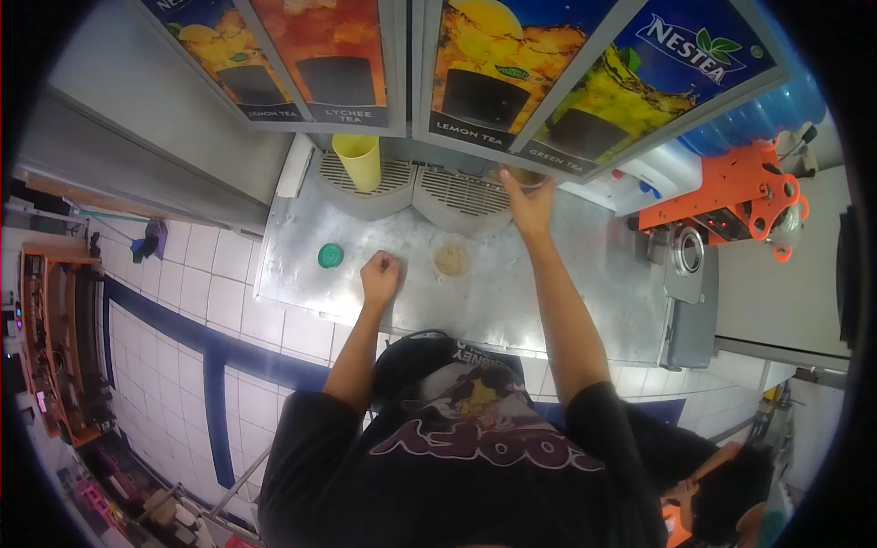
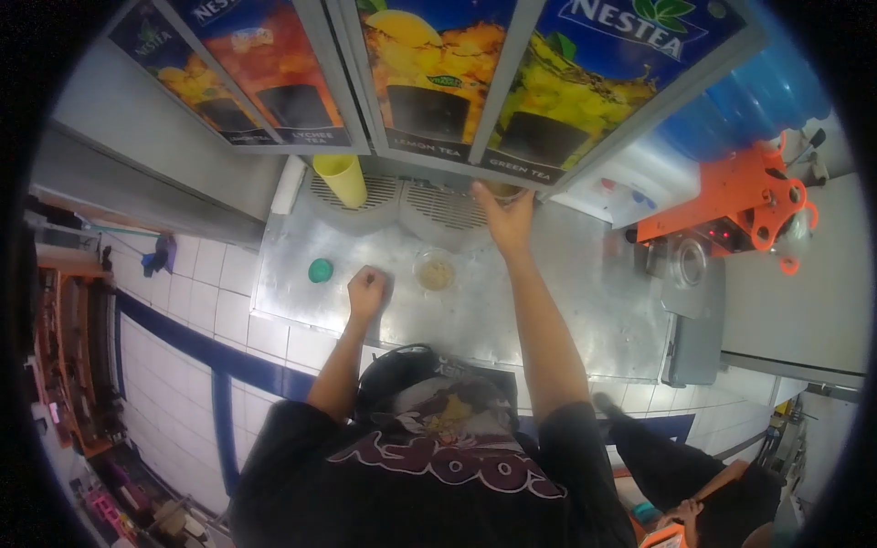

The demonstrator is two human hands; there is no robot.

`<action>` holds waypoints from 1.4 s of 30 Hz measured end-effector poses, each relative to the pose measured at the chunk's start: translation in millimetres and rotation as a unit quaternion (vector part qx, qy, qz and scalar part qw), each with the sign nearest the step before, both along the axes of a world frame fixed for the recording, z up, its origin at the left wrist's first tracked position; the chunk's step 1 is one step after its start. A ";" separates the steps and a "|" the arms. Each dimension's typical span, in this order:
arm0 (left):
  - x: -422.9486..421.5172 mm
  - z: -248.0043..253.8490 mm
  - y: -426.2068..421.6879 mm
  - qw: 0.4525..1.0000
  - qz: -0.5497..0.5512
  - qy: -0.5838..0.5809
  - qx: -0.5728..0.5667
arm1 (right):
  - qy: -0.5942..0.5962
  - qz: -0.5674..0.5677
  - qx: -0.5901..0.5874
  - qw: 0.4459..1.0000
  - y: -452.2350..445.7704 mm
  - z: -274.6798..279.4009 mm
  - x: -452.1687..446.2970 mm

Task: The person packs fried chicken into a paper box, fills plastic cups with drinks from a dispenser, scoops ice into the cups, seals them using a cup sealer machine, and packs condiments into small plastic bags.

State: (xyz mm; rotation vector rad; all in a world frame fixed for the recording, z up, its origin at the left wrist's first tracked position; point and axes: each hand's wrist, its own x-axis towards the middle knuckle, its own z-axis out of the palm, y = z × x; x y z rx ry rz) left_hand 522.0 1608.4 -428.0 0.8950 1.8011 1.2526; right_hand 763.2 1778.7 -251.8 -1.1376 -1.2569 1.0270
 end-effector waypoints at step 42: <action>-2.6 -22.6 5.3 0.988 -0.150 -0.035 0.008 | -0.040 0.006 -0.027 0.999 -22.1 -82.4 25.0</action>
